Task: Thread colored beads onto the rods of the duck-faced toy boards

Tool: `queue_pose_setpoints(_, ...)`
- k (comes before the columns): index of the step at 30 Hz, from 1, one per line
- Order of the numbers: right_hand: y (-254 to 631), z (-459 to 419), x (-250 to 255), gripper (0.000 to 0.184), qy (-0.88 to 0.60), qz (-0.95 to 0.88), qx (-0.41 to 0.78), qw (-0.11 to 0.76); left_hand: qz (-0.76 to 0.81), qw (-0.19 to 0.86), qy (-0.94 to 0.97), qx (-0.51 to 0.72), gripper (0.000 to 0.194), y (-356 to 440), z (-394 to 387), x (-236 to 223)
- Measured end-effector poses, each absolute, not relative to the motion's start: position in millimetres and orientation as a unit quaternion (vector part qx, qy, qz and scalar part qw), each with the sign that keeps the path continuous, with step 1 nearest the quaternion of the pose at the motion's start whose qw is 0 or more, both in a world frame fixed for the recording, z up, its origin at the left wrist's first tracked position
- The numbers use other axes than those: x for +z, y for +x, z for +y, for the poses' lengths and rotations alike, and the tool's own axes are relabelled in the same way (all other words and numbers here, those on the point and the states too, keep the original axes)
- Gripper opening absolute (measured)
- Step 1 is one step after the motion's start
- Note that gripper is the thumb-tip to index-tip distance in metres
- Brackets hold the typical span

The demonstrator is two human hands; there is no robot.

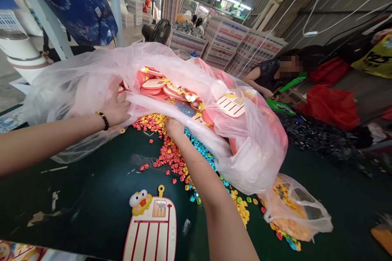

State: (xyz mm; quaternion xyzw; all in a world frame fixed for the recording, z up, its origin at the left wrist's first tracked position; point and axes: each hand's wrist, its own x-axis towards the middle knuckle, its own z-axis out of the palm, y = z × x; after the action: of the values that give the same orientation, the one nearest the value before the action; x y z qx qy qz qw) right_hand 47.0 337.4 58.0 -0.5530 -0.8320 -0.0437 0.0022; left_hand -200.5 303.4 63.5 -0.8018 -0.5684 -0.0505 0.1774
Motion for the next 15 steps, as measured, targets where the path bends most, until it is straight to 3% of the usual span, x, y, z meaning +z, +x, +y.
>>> queue_pose_setpoints(6, 33.1, 318.2, 54.4, 0.037, -0.533, -0.845, -0.026, 0.044, -0.593, 0.149, -0.785, -0.098, 0.039, -219.5, 292.5, 51.4)
queue_pose_setpoints(15, -60.1, 329.8, 40.2, 0.035, -0.354, -0.929, 0.092, 0.049, -0.578, 0.127, -0.789, -0.166, 0.045, -241.7, 278.6, 61.5)
